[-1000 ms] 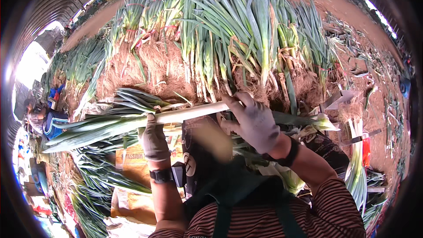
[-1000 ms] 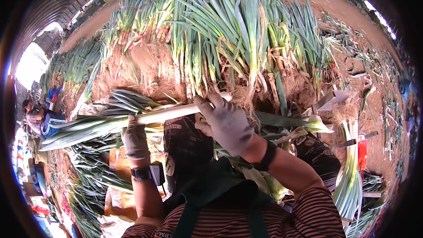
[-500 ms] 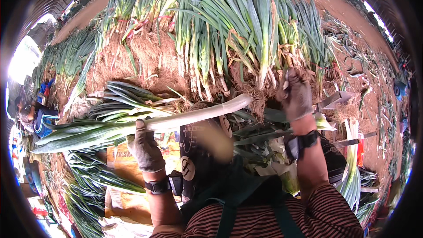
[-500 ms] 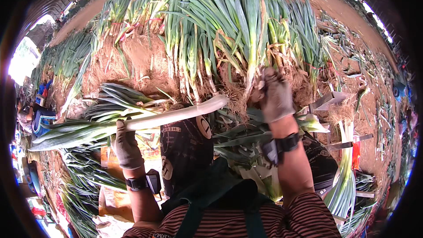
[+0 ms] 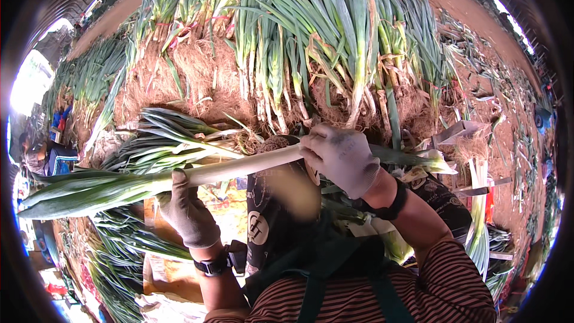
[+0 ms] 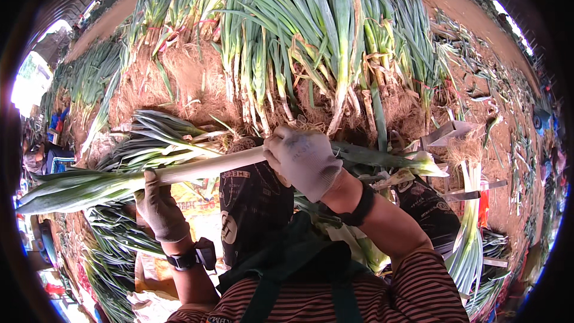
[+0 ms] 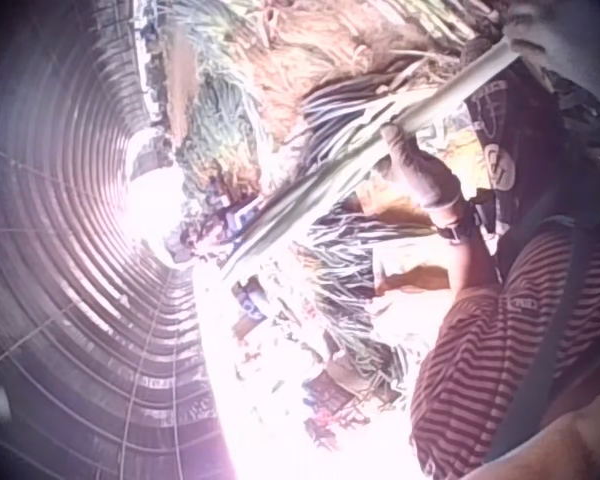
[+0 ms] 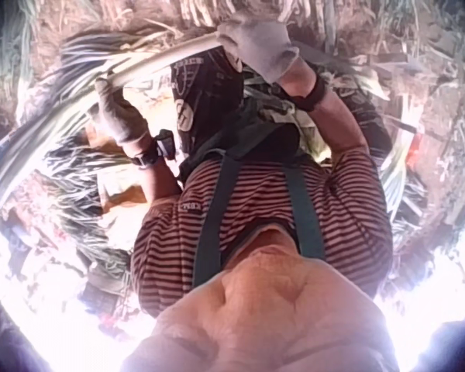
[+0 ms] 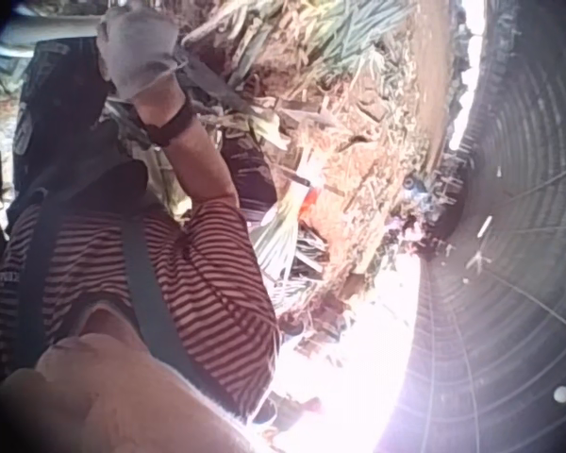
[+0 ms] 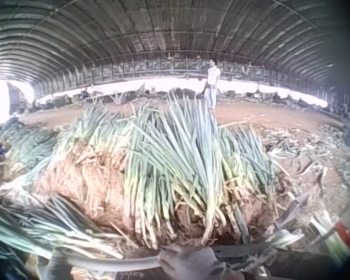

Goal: The person processes leeks by hand, picking up each leek, peeling away the outer layers, and wiping the white stalks. After cleaning each stalk, they set it down and repeat the process with another leek from the pile.

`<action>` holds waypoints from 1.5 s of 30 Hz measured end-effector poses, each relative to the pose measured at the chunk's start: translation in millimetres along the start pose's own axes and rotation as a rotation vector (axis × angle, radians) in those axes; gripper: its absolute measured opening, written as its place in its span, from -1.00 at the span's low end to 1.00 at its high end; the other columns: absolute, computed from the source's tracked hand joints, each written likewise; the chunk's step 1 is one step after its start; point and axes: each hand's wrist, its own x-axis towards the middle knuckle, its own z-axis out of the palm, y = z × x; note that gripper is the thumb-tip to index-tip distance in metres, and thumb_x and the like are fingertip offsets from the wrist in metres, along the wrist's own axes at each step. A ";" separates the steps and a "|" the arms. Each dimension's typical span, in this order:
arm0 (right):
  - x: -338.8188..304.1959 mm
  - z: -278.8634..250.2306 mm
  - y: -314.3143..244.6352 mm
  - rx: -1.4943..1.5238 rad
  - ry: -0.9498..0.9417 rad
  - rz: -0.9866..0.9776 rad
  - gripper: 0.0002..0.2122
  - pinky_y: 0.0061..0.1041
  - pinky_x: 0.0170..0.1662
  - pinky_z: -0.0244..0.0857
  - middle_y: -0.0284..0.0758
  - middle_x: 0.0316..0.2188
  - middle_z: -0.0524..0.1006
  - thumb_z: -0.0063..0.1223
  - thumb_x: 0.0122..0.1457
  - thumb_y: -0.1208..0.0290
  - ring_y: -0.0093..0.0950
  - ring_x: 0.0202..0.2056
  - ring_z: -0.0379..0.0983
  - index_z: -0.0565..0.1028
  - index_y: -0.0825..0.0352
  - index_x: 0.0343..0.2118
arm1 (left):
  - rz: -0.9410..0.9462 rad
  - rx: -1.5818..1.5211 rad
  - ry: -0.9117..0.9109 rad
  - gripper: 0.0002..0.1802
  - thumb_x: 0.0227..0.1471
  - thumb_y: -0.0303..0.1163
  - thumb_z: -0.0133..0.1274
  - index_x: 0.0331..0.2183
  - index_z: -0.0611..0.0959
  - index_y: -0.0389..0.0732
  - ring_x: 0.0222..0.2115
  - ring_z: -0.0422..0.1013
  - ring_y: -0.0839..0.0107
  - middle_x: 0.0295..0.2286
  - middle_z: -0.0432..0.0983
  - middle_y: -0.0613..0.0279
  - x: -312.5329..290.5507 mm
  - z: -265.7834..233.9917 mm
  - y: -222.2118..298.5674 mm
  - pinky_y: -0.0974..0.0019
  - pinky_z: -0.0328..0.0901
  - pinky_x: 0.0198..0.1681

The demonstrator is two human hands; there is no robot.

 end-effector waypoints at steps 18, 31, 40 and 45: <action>11.7 20.1 40.4 0.182 0.041 0.028 -0.92 -0.42 -0.46 0.40 -0.25 -0.47 0.52 0.07 0.07 0.46 -0.38 -0.55 0.49 0.47 0.35 -0.41 | -0.019 -0.006 -0.082 -0.63 0.11 -0.45 0.08 -0.07 0.40 -0.36 -0.18 0.46 0.39 -0.23 0.49 0.11 1.5 -10.5 6.1 0.41 0.34 -0.09; -7.3 -7.0 12.7 -0.084 -0.195 0.023 -0.78 -0.42 -0.35 0.41 -0.33 -0.37 0.54 0.18 0.03 0.26 -0.40 -0.44 0.53 0.52 0.29 -0.34 | 0.017 0.079 -0.115 -0.51 0.11 -0.48 0.02 0.04 0.32 -0.49 -0.11 0.43 0.27 -0.21 0.47 0.02 -0.8 -29.3 16.2 0.25 0.31 0.01; 9.4 2.4 83.3 0.937 0.368 1.046 -0.78 -0.58 -0.62 0.28 -0.29 -0.58 0.52 0.08 0.16 0.36 -0.57 -0.69 0.39 0.53 0.45 -0.28 | -0.010 -0.079 -0.160 -0.40 -0.01 -0.59 0.06 0.08 0.27 -0.40 -0.08 0.37 0.19 -0.13 0.37 0.10 -0.5 -37.1 15.1 0.10 0.17 0.15; 10.4 -24.0 93.5 -0.520 -0.474 0.675 -0.79 -0.57 -0.51 0.36 -0.28 -0.49 0.55 0.15 0.12 0.26 -0.45 -0.58 0.46 0.56 0.30 -0.30 | 0.046 -0.054 -0.201 -0.36 -0.06 -0.55 0.11 0.07 0.26 -0.37 -0.07 0.33 0.21 -0.18 0.32 0.19 2.6 -38.7 20.7 0.08 0.16 0.13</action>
